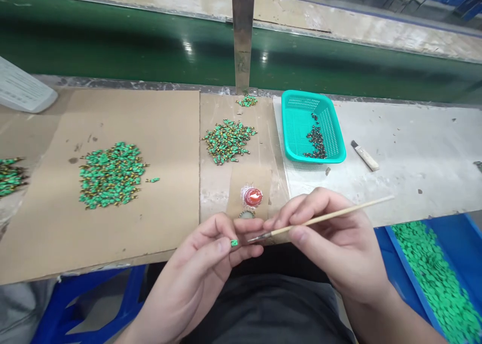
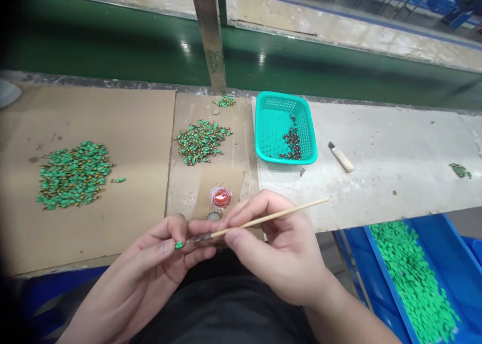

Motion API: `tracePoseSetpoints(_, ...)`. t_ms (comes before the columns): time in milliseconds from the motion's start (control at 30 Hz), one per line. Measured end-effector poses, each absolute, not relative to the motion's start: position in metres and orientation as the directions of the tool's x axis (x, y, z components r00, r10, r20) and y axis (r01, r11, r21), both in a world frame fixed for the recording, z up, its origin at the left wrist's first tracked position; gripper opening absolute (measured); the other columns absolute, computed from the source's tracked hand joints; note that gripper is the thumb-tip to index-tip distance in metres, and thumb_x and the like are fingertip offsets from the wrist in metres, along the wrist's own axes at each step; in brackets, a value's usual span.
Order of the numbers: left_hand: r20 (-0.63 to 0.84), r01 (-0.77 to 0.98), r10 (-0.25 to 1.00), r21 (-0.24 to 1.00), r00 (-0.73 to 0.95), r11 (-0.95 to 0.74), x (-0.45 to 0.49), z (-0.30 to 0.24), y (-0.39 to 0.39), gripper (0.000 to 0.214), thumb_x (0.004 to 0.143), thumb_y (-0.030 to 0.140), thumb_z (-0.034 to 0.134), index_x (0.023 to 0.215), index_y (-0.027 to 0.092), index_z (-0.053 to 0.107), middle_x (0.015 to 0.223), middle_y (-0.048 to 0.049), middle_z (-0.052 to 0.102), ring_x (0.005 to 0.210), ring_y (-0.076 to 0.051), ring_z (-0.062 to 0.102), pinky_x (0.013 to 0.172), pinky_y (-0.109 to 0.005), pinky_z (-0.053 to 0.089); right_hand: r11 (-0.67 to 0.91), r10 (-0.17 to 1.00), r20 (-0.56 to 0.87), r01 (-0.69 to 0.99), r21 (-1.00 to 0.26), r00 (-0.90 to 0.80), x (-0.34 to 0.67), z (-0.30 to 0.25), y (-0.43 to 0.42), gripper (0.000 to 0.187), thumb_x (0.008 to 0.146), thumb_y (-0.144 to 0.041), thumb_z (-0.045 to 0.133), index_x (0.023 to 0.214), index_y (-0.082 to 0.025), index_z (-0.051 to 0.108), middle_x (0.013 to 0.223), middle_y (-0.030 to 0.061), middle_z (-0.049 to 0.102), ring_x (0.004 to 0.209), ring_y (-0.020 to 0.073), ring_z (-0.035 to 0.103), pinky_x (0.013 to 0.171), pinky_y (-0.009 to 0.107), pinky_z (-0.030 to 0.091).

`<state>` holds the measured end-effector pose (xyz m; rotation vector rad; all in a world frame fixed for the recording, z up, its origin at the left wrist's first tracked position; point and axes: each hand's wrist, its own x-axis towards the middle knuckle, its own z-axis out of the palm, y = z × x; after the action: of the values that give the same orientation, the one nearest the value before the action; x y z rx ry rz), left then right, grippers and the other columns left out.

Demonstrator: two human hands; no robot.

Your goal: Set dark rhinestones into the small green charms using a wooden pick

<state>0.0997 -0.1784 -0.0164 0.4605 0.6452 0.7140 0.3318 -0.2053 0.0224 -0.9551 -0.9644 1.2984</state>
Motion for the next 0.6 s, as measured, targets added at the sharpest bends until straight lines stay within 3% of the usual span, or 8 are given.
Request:
tracePoseSetpoints(167,-0.336,-0.475,0.731,0.586,0.595,0.656,0.0971,-0.0166,-0.1796,0.019,0.112,0.029,0.079,0.096,0.022,0.086,0.135,-0.0105,0.091,0.124,-0.026,0.084,0.11,-0.035,0.069,0.056,0.998,0.054,-0.227,-0.972,0.015,0.3269,0.0257,-0.2112,0.017,0.103,-0.008,0.087,0.107,-0.025,0.086,0.105,0.0052,0.088,0.103,0.0227,0.087,0.097,0.037,0.072)
tracePoseSetpoints(600,-0.339,-0.465,0.761,0.632,0.553,0.62,0.1022,-0.0121,-0.1798,0.017,0.107,0.032,0.086,0.093,0.023,0.086,0.127,-0.0116,0.094,0.122,-0.029,0.087,0.108,-0.037,0.07,0.063,0.998,0.065,-0.205,-0.977,-0.002,0.3246,0.0286,-0.2107,0.021,0.103,-0.004,0.085,0.107,-0.025,0.086,0.103,0.0044,0.089,0.097,0.018,0.086,0.093,0.03,0.071)
